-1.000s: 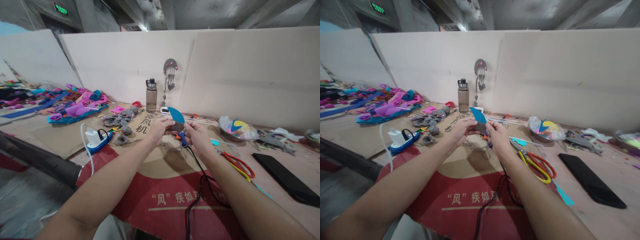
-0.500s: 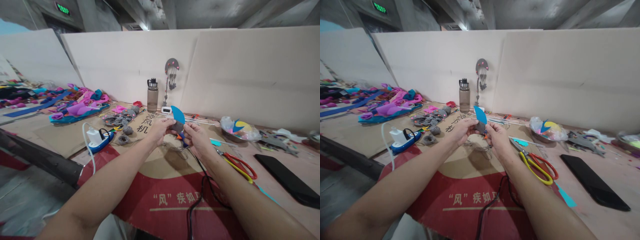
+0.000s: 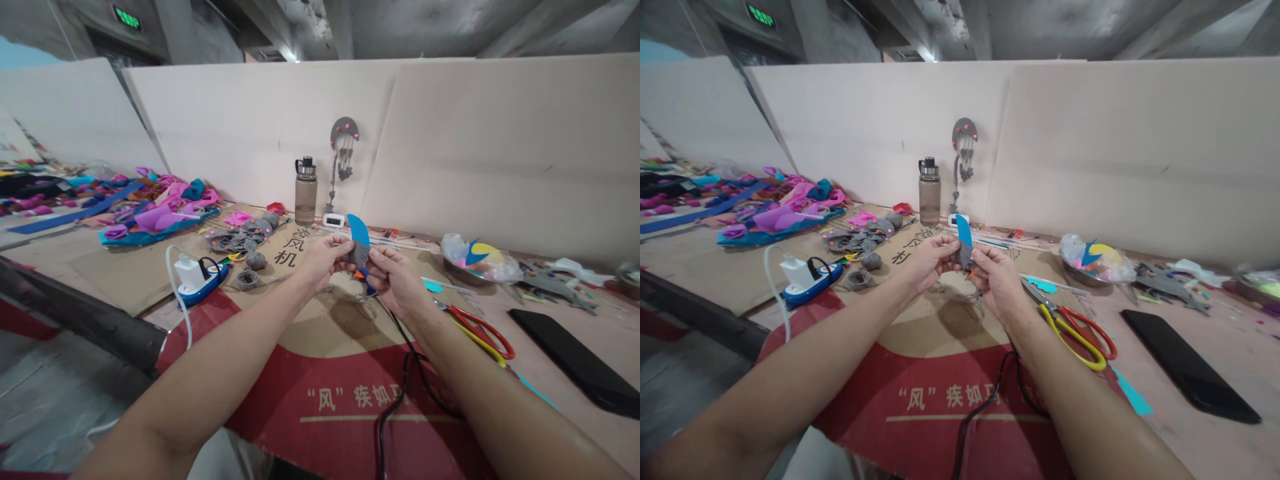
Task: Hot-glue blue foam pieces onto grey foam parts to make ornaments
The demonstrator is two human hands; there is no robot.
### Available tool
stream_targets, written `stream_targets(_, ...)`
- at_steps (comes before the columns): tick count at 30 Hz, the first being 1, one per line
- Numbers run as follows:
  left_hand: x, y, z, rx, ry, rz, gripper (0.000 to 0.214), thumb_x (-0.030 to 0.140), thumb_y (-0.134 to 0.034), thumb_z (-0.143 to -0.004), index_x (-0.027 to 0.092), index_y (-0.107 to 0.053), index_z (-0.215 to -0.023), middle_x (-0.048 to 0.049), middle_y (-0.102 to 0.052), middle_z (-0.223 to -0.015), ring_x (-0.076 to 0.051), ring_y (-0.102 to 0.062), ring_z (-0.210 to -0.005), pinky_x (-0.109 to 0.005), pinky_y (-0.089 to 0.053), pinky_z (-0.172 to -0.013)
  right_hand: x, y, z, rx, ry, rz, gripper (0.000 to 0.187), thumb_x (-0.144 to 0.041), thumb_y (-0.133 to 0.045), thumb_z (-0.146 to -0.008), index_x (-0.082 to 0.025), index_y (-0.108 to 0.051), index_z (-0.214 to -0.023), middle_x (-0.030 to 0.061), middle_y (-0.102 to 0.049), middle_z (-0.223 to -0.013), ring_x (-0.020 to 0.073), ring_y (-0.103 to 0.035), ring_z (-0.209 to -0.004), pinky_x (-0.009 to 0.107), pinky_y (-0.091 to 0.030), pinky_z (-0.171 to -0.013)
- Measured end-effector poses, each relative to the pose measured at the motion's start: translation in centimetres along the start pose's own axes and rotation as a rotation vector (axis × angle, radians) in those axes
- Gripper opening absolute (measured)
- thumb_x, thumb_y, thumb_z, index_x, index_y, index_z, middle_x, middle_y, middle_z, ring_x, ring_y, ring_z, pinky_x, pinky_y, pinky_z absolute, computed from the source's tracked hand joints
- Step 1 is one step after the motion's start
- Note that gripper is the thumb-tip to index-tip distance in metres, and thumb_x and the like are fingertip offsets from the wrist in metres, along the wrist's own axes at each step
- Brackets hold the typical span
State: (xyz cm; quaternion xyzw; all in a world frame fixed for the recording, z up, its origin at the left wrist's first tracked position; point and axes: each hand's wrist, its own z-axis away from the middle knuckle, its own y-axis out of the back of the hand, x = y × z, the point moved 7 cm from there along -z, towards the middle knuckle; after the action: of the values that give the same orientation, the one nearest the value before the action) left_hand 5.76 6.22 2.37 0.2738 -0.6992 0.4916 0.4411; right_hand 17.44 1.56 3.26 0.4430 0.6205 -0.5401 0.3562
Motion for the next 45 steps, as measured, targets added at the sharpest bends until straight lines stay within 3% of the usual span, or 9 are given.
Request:
stream_targets(7,-0.6,-0.5,-0.1,-0.042,-0.042,-0.031,0.029,0.03,-0.077,-0.074,0.015,-0.053,-0.079,0.0022,-0.059,-0.065,-0.008,-0.056,-0.052,-0.02,-0.048,-0.047,0.1,0.0,0.3,0.028,0.036,0.026,0.039,-0.039,-0.086,-0.054,-0.018,-0.058,-0.072,-0.0084,-0.042,-0.054,0.0036,-0.025,-0.045,0.018,-0.015,-0.04)
stream_targets(10,-0.7,-0.9,0.1,-0.047,-0.081,-0.087,0.03,0.035,-0.076,-0.075,0.015,-0.053,-0.08,0.0021,-0.059,-0.063,-0.009,-0.055,-0.05,-0.019,-0.045,-0.044,0.4,0.1,0.3,0.048,0.066,0.097,0.036,-0.041,-0.083,-0.059,-0.018,-0.058,-0.073,-0.0055,-0.052,-0.06,0.0041,-0.031,-0.045,0.02,-0.018,-0.04)
stream_targets(13,-1.0,-1.3,0.3,-0.047,-0.085,-0.169,0.03,0.038,-0.073,-0.077,0.015,-0.056,-0.08,0.0029,-0.057,-0.061,-0.007,-0.052,-0.046,-0.019,-0.042,-0.042,0.6,0.4,0.3,0.083,0.111,0.191,0.032,-0.042,-0.078,-0.065,-0.019,-0.058,-0.074,-0.0057,-0.051,-0.059,0.0052,-0.033,-0.045,0.021,-0.019,-0.04)
stream_targets(19,-1.5,-1.7,0.6,-0.052,0.018,-0.139,0.02,0.03,-0.068,-0.079,0.013,-0.059,-0.074,0.0014,-0.056,-0.064,-0.006,-0.051,-0.047,-0.018,-0.041,-0.042,0.4,1.2,0.1,0.16,0.233,0.401,0.026,-0.042,-0.073,-0.072,-0.02,-0.061,-0.075,-0.006,-0.048,-0.058,0.0075,-0.037,-0.049,0.021,-0.029,-0.045)
stream_targets(23,-1.5,-2.4,1.0,-0.14,0.074,0.001,0.011,0.023,-0.065,-0.075,0.013,-0.062,-0.075,-0.0021,-0.06,-0.071,-0.01,-0.057,-0.058,-0.017,-0.039,-0.04,0.2,2.5,-0.3,0.212,0.288,0.426,0.026,-0.044,-0.071,-0.074,-0.02,-0.062,-0.078,-0.0045,-0.053,-0.064,0.0097,-0.044,-0.055,0.022,-0.036,-0.051)
stream_targets(26,-1.5,-3.0,1.2,-0.208,0.052,-0.031,0.014,0.018,-0.067,-0.072,0.012,-0.067,-0.085,-0.0044,-0.065,-0.081,-0.01,-0.059,-0.064,-0.019,-0.048,-0.048,0.3,2.8,-0.5,0.204,0.304,0.403,0.024,-0.043,-0.068,-0.077,-0.021,-0.062,-0.082,-0.0028,-0.057,-0.069,0.0112,-0.048,-0.06,0.023,-0.04,-0.055)
stream_targets(32,-1.4,-2.3,1.0,-0.1,0.0,-0.027,0.015,0.015,-0.068,-0.076,0.011,-0.065,-0.09,-0.0056,-0.068,-0.084,-0.011,-0.062,-0.069,-0.029,-0.058,-0.067,0.4,2.2,-0.4,0.174,0.286,0.377,0.019,-0.038,-0.065,-0.079,-0.022,-0.062,-0.089,0.0002,-0.06,-0.082,0.0136,-0.054,-0.073,0.025,-0.047,-0.061)
stream_targets(39,-0.9,-2.0,0.9,-0.043,-0.094,-0.121,0.012,0.013,-0.064,-0.077,0.013,-0.064,-0.088,-0.0048,-0.069,-0.085,-0.012,-0.064,-0.072,-0.03,-0.059,-0.069,0.0,1.5,0.1,0.156,0.283,0.378,0.018,-0.037,-0.065,-0.078,-0.022,-0.06,-0.087,0.0001,-0.059,-0.082,0.0126,-0.051,-0.067,0.023,-0.041,-0.052)
stream_targets(45,0.2,-1.5,0.8,-0.018,-0.28,-0.341,0.014,0.014,-0.06,-0.079,0.015,-0.068,-0.091,-0.0046,-0.071,-0.086,-0.012,-0.065,-0.075,-0.027,-0.055,-0.077,-0.3,0.9,0.6,0.15,0.285,0.449,0.016,-0.036,-0.063,-0.08,-0.022,-0.06,-0.086,-0.0011,-0.056,-0.075,0.0111,-0.045,-0.059,0.023,-0.033,-0.048)
